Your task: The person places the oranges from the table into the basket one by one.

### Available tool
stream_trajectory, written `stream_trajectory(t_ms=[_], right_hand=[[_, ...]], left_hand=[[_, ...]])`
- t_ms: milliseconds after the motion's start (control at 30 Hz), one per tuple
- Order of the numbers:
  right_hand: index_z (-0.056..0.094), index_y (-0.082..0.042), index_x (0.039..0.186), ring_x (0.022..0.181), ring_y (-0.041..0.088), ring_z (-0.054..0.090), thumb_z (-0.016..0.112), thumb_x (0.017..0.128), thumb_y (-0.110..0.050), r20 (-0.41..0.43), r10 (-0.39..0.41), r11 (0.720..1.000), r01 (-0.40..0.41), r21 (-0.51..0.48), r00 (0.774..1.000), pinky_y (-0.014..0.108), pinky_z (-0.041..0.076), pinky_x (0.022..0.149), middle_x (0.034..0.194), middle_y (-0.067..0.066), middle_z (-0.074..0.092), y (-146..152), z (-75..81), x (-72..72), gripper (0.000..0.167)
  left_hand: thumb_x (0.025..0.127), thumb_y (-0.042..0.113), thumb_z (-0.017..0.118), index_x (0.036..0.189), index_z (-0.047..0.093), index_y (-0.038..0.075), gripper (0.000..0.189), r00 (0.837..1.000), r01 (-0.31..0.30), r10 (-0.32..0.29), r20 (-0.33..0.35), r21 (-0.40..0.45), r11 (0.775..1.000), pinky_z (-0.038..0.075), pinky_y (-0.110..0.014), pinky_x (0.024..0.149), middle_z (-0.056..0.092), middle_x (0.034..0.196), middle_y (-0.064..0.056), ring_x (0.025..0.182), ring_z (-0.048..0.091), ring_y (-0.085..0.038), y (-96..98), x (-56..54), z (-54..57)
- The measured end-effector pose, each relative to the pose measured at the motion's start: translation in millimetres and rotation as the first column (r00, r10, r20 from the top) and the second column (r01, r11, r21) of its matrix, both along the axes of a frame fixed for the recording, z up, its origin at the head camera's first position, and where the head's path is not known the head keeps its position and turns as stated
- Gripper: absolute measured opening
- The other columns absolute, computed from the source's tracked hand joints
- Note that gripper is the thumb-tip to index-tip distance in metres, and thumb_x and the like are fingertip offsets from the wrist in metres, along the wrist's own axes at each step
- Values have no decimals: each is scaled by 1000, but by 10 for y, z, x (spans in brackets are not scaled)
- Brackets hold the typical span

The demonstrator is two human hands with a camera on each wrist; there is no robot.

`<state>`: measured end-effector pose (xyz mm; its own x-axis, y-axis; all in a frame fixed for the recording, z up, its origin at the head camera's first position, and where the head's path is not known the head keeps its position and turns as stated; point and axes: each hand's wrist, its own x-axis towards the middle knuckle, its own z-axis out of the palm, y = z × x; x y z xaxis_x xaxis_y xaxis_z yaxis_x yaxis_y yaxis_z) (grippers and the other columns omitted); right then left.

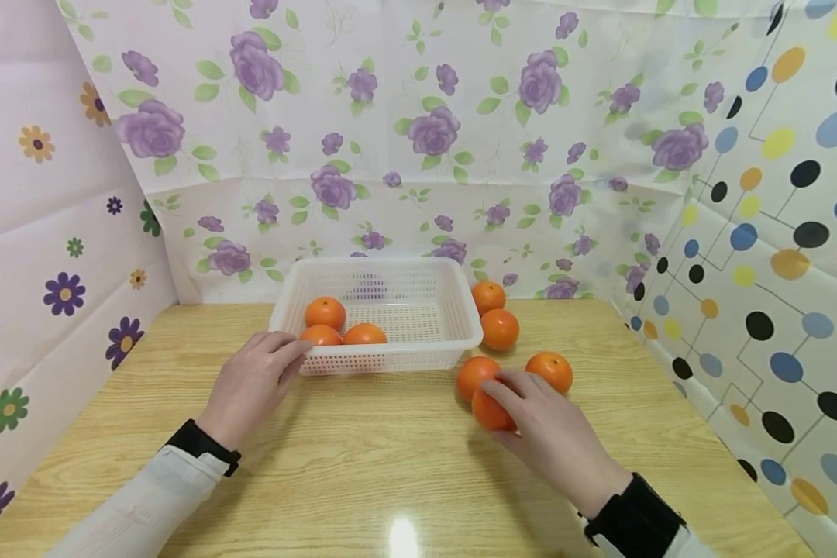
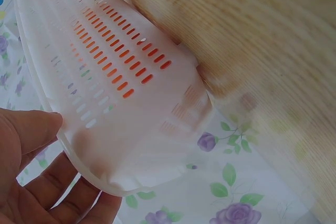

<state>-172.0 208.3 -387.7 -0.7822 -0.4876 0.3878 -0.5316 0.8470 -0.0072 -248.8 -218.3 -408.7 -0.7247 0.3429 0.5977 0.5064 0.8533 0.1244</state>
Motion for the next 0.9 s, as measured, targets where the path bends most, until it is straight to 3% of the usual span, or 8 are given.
stream_trajectory(t_ms=[600,900], right_hand=[[71,-14,144,119,37,70,105,76,-17,-77,82,995,-85,-49,994,56,66,94,141,13,66,-154,271,-167,76],[70,-16,146,122,36,69,102,80,-19,-56,90,994,-94,-54,994,56,66,95,143,12,66,-222,377,-248,74]], left_hand=[[95,8,89,128,81,11,34,1000,-1,1,-3,5,1000,63,-49,101,75,123,-11,113,68,-31,-5,-7,-28],[95,8,89,127,81,11,33,1000,2,-2,-16,1,1000,63,-49,100,75,121,-11,112,68,-31,-9,-13,-18]])
